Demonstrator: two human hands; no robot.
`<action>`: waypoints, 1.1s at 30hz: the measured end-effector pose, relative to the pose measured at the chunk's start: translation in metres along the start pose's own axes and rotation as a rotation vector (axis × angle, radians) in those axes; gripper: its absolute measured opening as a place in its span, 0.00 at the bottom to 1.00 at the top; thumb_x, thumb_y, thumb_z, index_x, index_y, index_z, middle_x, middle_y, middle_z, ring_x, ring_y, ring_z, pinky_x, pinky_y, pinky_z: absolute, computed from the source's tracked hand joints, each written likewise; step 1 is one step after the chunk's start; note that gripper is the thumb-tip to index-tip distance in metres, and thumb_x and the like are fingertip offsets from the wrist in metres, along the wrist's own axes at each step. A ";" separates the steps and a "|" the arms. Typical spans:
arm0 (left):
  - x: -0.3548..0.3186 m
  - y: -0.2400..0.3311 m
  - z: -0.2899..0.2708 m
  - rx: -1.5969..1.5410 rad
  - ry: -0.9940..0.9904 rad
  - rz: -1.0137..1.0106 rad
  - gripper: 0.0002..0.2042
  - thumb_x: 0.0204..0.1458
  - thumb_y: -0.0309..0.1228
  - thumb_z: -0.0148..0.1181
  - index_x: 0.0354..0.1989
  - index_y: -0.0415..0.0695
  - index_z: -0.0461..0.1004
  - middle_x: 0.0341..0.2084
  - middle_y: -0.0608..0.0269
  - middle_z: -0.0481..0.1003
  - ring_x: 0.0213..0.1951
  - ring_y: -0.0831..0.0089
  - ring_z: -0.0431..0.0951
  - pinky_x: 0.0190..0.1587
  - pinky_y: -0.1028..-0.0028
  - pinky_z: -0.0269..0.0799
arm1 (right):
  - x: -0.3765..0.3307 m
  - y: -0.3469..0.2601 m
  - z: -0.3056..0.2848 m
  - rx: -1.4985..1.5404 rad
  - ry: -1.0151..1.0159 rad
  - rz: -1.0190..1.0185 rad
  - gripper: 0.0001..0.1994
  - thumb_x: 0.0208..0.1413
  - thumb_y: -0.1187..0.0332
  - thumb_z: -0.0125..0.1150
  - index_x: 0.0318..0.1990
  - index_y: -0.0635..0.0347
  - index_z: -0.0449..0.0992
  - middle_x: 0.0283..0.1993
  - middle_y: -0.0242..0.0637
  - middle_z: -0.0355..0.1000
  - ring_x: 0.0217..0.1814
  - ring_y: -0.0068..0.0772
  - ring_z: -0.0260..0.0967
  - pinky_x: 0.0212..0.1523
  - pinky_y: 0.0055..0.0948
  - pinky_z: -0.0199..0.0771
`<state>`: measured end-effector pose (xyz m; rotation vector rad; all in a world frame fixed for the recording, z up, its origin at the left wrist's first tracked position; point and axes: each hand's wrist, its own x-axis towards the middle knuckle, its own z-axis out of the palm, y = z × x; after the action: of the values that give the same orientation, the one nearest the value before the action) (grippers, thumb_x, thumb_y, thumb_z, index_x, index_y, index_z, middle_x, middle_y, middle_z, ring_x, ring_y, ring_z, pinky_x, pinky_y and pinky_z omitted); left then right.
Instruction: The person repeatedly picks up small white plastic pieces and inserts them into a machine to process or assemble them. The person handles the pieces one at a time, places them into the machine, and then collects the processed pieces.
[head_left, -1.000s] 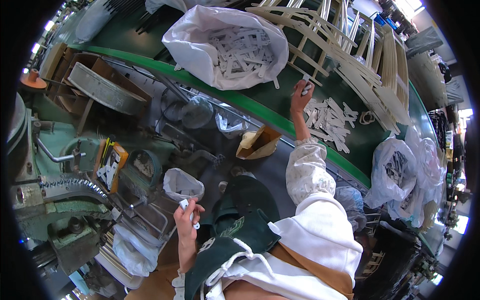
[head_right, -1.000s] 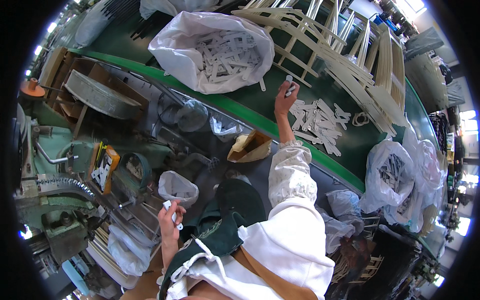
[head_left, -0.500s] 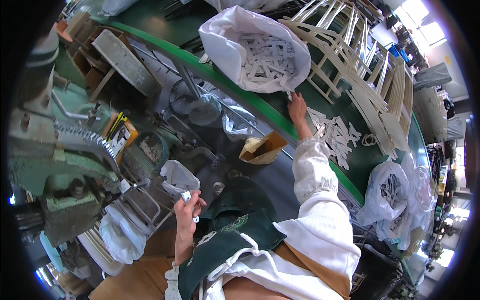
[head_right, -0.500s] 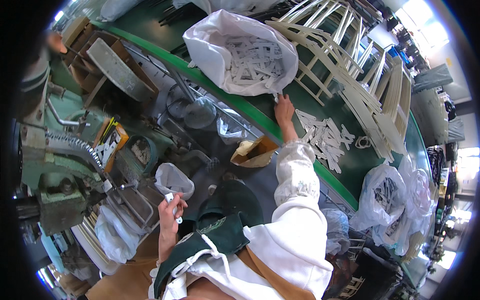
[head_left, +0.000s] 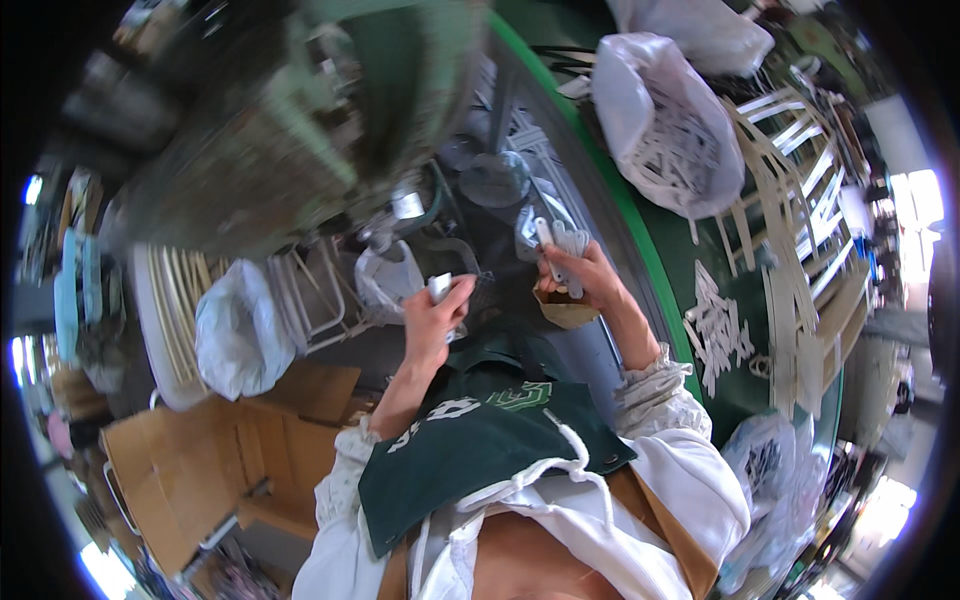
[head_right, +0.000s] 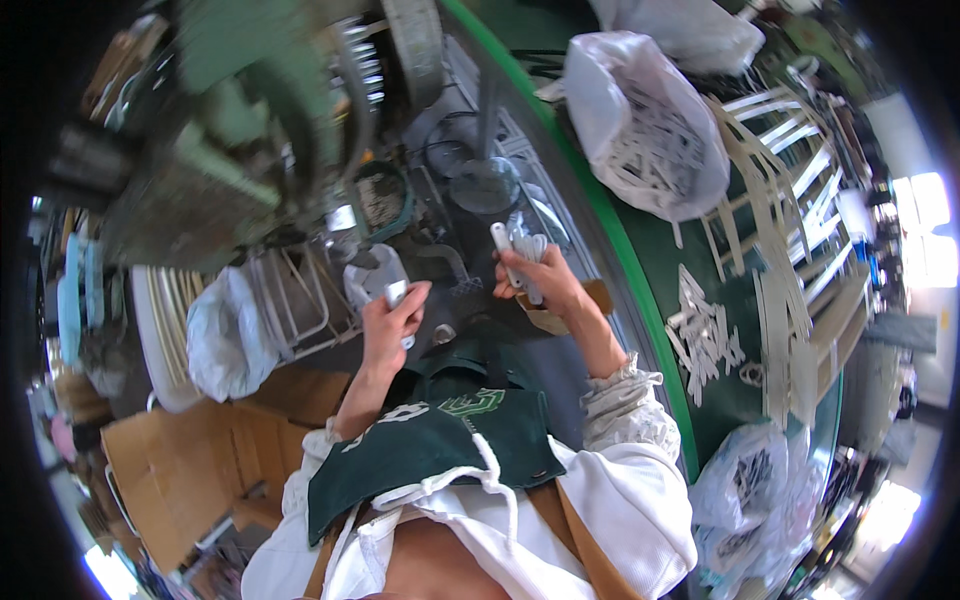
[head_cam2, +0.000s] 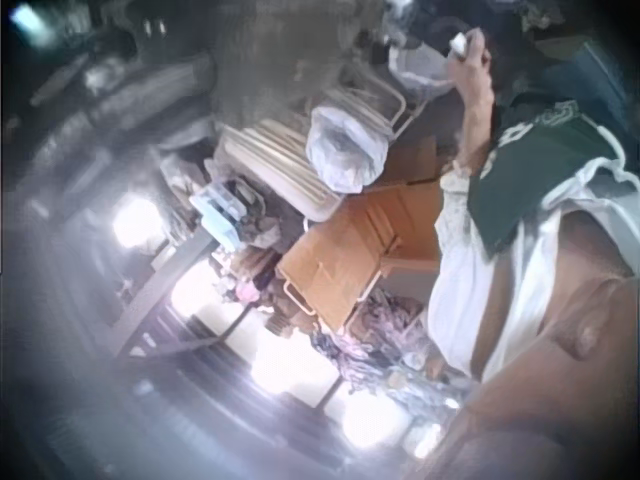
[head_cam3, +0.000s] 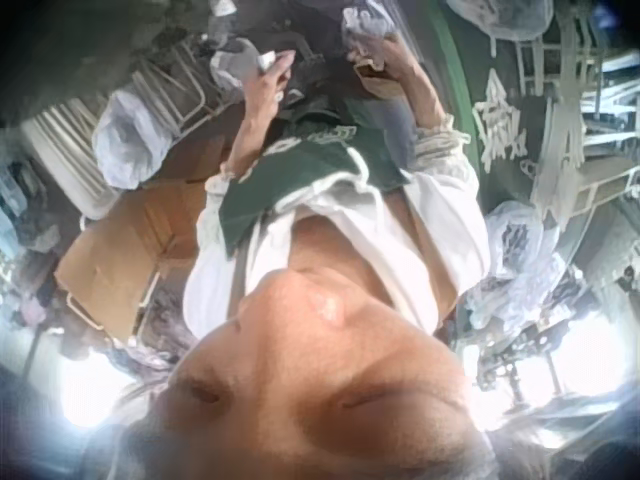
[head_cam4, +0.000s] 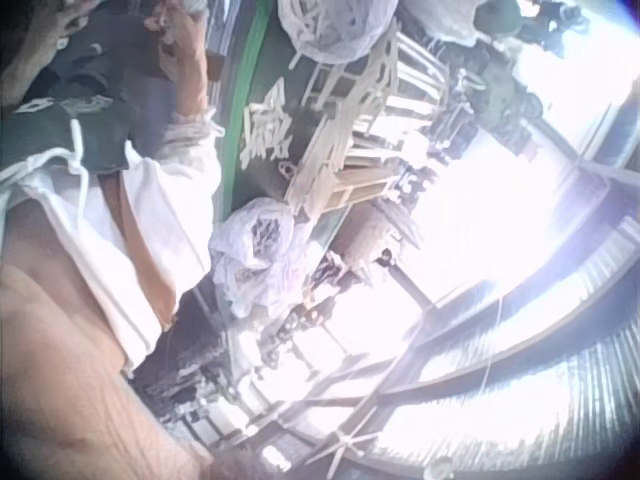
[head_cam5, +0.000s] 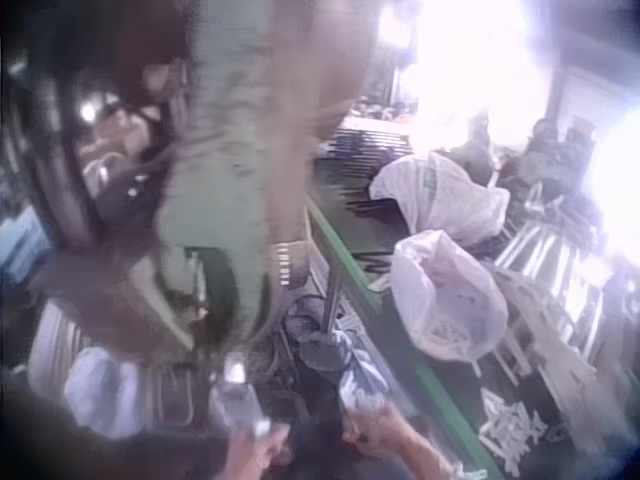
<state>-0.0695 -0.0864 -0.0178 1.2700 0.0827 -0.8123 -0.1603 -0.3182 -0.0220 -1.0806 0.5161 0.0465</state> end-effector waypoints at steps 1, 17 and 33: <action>0.002 0.000 0.001 -0.046 0.006 0.008 0.10 0.49 0.30 0.64 0.37 0.36 0.78 0.16 0.74 0.66 0.16 0.89 0.58 0.18 0.84 0.46 | 0.002 -0.001 0.021 -0.050 -0.026 0.033 0.10 0.58 0.68 0.55 0.38 0.69 0.72 0.27 0.38 0.72 0.25 0.30 0.74 0.25 0.22 0.76; -0.003 0.048 -0.029 -0.214 0.328 0.436 0.08 0.51 0.27 0.62 0.25 0.36 0.74 0.13 0.75 0.64 0.14 0.88 0.58 0.16 0.83 0.48 | 0.226 0.064 0.079 -1.313 0.015 -1.009 0.17 0.42 0.70 0.62 0.43 0.60 0.74 0.44 0.42 0.74 0.42 0.45 0.70 0.41 0.39 0.71; 0.026 0.056 -0.050 -0.336 0.294 0.301 0.07 0.48 0.25 0.62 0.22 0.40 0.72 0.12 0.75 0.63 0.12 0.88 0.57 0.14 0.82 0.46 | 0.259 0.072 0.112 -1.416 -0.179 -0.817 0.10 0.49 0.67 0.60 0.39 0.61 0.75 0.33 0.35 0.68 0.32 0.32 0.62 0.33 0.30 0.63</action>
<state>0.0005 -0.0520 -0.0019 1.0416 0.2477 -0.3313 0.0902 -0.2434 -0.1503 -2.5718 -0.2680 -0.2486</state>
